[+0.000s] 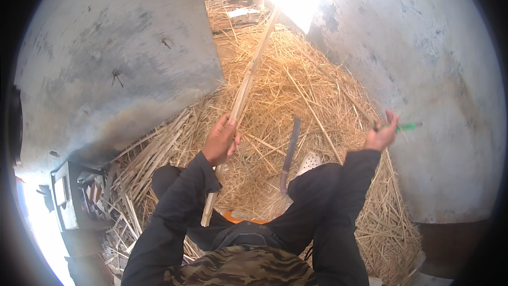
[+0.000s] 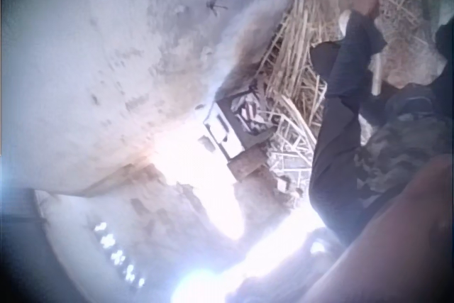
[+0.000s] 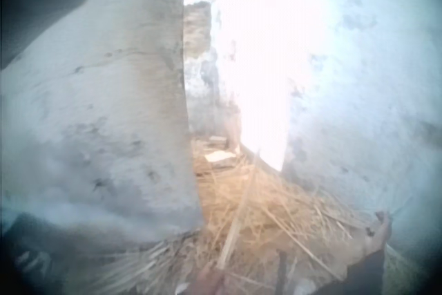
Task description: The person sits on a bed of straw and uses a green utility knife to shave the outer layer off a long bamboo stick. They hold the stick with their left hand and scrape the blade along its length with their right hand, rotating the stick to smooth different sides.
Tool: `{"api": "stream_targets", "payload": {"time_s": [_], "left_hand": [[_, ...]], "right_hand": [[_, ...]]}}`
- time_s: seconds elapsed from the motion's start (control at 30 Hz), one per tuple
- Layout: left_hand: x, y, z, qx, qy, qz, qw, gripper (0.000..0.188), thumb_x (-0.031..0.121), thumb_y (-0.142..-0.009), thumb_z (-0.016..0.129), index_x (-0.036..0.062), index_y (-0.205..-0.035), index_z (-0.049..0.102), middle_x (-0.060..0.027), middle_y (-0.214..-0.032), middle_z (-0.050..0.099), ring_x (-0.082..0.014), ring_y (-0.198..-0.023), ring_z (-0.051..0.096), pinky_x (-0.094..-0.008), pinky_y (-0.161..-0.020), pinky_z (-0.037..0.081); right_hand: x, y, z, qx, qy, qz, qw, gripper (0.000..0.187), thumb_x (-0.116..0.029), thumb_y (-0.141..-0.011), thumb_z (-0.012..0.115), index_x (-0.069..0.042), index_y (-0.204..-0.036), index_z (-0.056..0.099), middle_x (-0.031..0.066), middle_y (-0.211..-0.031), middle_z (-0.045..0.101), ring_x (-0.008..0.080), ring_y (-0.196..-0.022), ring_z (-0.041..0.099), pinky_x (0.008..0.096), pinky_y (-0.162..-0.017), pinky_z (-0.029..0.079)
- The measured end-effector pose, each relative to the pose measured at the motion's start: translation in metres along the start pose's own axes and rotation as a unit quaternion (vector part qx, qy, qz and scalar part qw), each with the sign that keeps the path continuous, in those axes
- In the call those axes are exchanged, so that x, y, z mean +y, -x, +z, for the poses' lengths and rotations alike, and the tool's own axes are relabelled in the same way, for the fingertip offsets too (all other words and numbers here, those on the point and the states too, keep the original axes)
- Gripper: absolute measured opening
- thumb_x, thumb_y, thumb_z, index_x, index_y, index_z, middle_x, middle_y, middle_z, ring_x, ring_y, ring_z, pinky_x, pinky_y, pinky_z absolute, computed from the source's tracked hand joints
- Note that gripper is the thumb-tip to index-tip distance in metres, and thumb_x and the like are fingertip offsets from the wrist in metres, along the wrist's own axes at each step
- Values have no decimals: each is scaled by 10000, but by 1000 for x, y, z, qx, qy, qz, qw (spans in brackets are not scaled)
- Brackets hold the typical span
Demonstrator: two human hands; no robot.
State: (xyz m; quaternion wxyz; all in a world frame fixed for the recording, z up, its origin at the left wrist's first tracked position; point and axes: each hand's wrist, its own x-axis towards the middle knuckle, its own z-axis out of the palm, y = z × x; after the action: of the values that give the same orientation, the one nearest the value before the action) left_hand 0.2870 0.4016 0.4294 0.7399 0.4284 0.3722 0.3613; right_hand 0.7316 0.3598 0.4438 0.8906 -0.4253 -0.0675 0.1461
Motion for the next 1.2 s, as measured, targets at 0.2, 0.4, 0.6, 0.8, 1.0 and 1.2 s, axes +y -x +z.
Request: {"api": "stream_targets", "payload": {"time_s": [0.2, 0.4, 0.6, 0.8, 1.0, 1.2], "left_hand": [[5, 3, -6, -5, 14, 88, 996, 397, 310, -1049, 415, 73, -1362, 354, -65, -684, 579, -87, -372, 440, -214, -353, 357], [6, 3, 3, 19, 10, 172, 985, 465, 282, -1046, 435, 21, -1417, 334, -71, -688, 594, -70, -391, 463, -195, -368, 374], [9, 3, 11, 13, -11, 209, 978, 449, 318, -1036, 448, 71, -1402, 364, -76, -675, 593, -93, -396, 454, -226, -375, 370], [5, 4, 15, 20, 12, 229, 973, 472, 297, -1033, 468, 21, -1401, 364, -74, -683, 597, -73, -396, 465, -203, -376, 382], [7, 7, 11, 17, 21, 236, 971, 454, 290, -1033, 469, 20, -1386, 376, -76, -689, 597, -73, -398, 465, -203, -377, 381], [10, 9, 8, 15, 31, 241, 970, 461, 285, -1034, 467, 15, -1395, 368, -71, -690, 599, -71, -406, 470, -198, -384, 381]], "right_hand": [[26, 32, -205, -52, 490, 158, 856, 150, -185, -877, 674, -57, -821, 619, 4, -706, 552, 74, -506, 447, 243, -458, 374], [31, 125, -306, -187, 550, 38, 813, 294, -92, -902, 644, 10, -1163, 553, 119, -1072, 605, 197, -941, 613, 308, -793, 496], [23, 148, -337, -44, 502, 147, 851, 187, -165, -941, 615, 15, -991, 609, 86, -947, 620, 166, -856, 593, 326, -740, 480], [47, 162, -391, 11, 412, 206, 888, 268, -220, -960, 568, 22, -860, 624, 31, -770, 603, 142, -705, 561, 354, -633, 446], [65, 191, -416, 16, 430, 191, 882, 291, -245, -969, 523, 7, -868, 628, 41, -789, 616, 159, -699, 564, 335, -647, 461], [61, 189, -407, 14, 465, 201, 862, 267, -246, -968, 528, -1, -927, 625, 37, -793, 607, 147, -721, 565, 316, -650, 461]]}}
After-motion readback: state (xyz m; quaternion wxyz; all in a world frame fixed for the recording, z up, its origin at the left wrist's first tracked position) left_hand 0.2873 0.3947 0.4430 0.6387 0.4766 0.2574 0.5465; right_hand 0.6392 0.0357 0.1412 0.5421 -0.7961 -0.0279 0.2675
